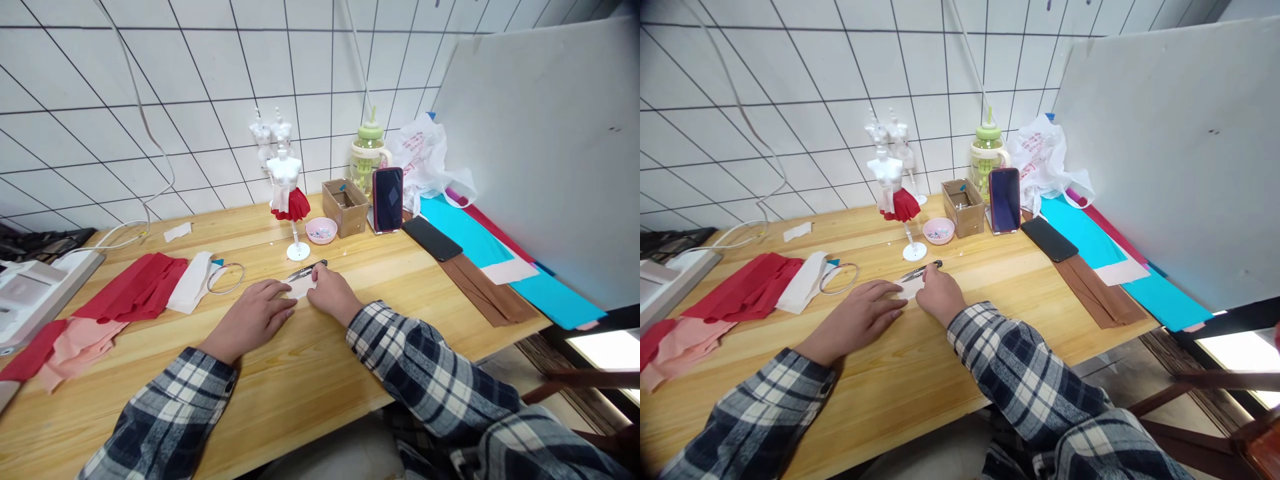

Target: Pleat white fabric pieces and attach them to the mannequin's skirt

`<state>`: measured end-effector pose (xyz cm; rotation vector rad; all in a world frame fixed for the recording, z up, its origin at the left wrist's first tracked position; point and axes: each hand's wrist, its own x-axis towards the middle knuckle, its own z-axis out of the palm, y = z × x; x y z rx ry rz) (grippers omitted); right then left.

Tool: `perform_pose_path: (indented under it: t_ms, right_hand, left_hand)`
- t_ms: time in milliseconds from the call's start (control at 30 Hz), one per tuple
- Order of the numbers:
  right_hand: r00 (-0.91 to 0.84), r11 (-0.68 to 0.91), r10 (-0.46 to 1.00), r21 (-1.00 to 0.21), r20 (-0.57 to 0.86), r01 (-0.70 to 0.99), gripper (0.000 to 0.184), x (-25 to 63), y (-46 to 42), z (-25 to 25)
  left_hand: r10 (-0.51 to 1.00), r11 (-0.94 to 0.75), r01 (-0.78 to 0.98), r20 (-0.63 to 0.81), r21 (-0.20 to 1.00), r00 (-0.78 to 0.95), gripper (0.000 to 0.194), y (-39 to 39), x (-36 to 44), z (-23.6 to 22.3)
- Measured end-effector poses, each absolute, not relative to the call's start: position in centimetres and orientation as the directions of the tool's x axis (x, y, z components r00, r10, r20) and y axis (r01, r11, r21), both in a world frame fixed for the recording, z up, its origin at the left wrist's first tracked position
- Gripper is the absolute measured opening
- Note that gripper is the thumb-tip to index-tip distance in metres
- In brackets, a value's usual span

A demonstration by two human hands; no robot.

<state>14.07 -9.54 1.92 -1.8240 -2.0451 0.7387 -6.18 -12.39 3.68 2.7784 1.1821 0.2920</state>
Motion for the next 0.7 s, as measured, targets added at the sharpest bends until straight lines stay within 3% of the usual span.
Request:
perform_pose_path:
  t_ms: [133, 300, 433, 700]
  right_hand:
    - [-0.206, 0.138, 0.977, -0.573, -0.055, 0.808, 0.022, 15.3, -9.8, 2.7]
    - [-0.372, 0.415, 0.907, -0.564, 0.196, 0.714, 0.024, 17.8, -9.4, 3.9]
    - [-0.630, 0.589, 0.768, -0.510, 0.114, 0.627, 0.022, 18.3, -9.1, 3.6]
    - [-0.647, 0.576, 0.762, -0.489, 0.031, 0.655, 0.027, 18.9, -8.7, 3.2]
  left_hand:
    - [0.729, -0.684, 0.704, 0.133, 0.190, 0.672, 0.031, -12.4, -6.4, 3.9]
    - [0.727, -0.683, 0.686, 0.151, 0.250, 0.670, 0.031, -12.3, -6.4, 4.0]
    - [0.749, -0.657, 0.703, 0.135, 0.273, 0.648, 0.031, -12.3, -6.3, 4.0]
    - [0.753, -0.657, 0.734, 0.096, 0.173, 0.651, 0.030, -12.5, -6.0, 3.8]
